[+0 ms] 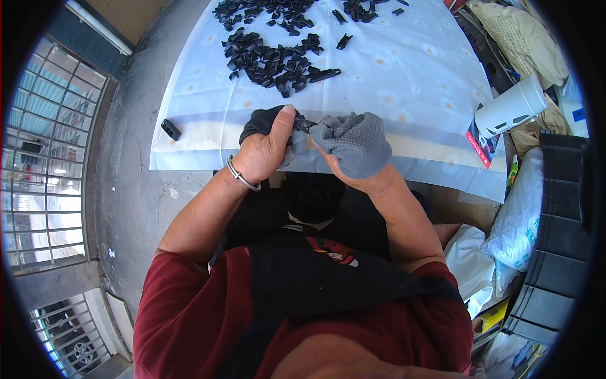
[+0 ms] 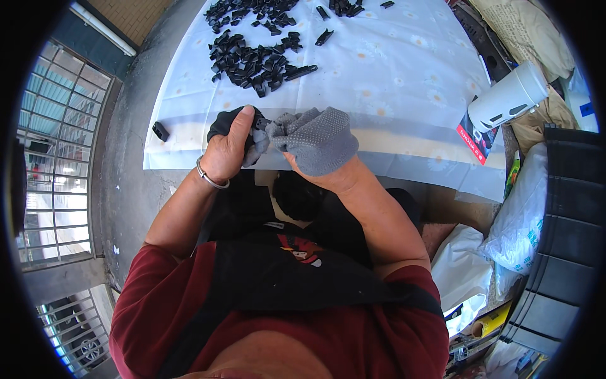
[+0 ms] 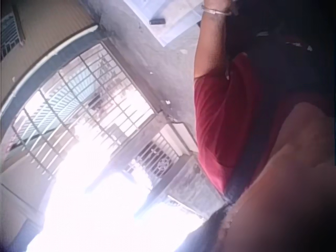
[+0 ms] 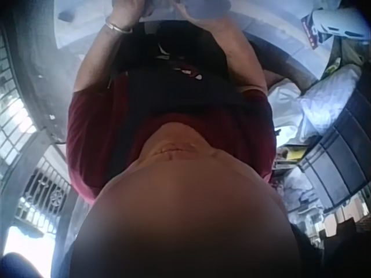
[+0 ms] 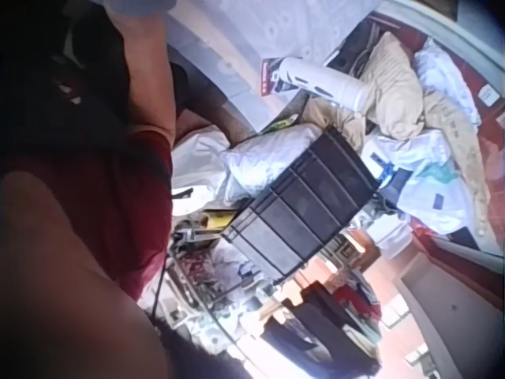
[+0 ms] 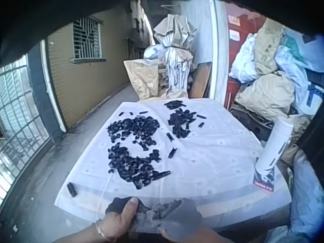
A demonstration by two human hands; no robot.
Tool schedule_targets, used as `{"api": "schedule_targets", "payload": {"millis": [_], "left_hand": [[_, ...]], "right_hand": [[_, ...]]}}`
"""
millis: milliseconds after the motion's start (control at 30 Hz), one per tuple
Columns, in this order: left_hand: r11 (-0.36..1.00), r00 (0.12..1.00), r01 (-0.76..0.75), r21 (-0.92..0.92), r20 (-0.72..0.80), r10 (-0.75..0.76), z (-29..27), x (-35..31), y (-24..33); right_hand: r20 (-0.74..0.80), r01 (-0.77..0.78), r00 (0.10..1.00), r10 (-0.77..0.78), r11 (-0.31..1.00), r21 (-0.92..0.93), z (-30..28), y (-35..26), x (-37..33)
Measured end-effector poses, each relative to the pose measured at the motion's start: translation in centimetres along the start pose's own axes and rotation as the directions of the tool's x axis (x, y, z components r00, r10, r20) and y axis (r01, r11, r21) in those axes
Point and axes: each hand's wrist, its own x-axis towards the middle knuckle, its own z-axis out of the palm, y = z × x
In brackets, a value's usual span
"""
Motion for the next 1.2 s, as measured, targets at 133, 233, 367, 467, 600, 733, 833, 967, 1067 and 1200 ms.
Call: {"api": "schedule_targets", "payload": {"millis": [133,233,367,467,600,733,833,967,1067,1200], "left_hand": [[0.976,0.986,-0.152,0.157,-0.050,0.161,0.9,-0.3,0.9],[0.893,0.947,-0.275,0.357,-0.058,0.315,1.7,-0.7,-0.1],[0.901,0.977,-0.213,0.378,0.108,0.185,0.1,-0.6,-1.1],[0.776,0.983,-0.182,0.604,0.081,0.167,-1.9,1.2,-1.6],[0.587,0.944,-0.159,0.794,-0.051,0.325,-1.9,4.9,-2.6],[0.397,0.949,-0.165,0.903,0.035,0.314,-0.6,6.6,-3.5],[0.386,0.906,-0.256,0.886,0.080,0.416,-0.7,6.7,-5.0],[0.459,0.875,-0.310,0.833,0.061,0.481,-1.8,5.4,-5.2],[0.707,0.948,-0.252,0.661,0.021,0.318,-2.7,4.0,-3.2],[0.818,0.953,-0.282,0.502,0.045,0.301,-3.2,2.7,-2.8]], "right_hand": [[0.025,0.040,0.999,-0.039,0.998,-0.043,0.7,-0.3,-0.1],[0.017,0.036,0.999,-0.036,0.999,-0.011,1.5,-0.5,-0.6],[0.212,-0.098,0.976,0.060,0.980,0.172,1.1,-0.3,-0.2],[0.458,-0.319,0.846,0.273,0.947,0.025,-1.1,0.5,1.5],[0.256,-0.442,0.847,0.465,0.885,-0.147,0.7,4.5,3.7],[0.297,-0.477,0.762,0.576,0.809,-0.345,3.6,5.6,6.1],[0.338,-0.383,0.801,0.494,0.857,-0.345,3.9,5.8,5.9],[0.236,-0.217,0.933,0.271,0.948,-0.231,3.2,6.2,3.4],[0.115,-0.261,0.959,0.258,0.965,0.014,2.0,4.5,2.9],[0.299,-0.253,0.936,0.183,0.943,0.215,1.3,1.8,3.0]]}}
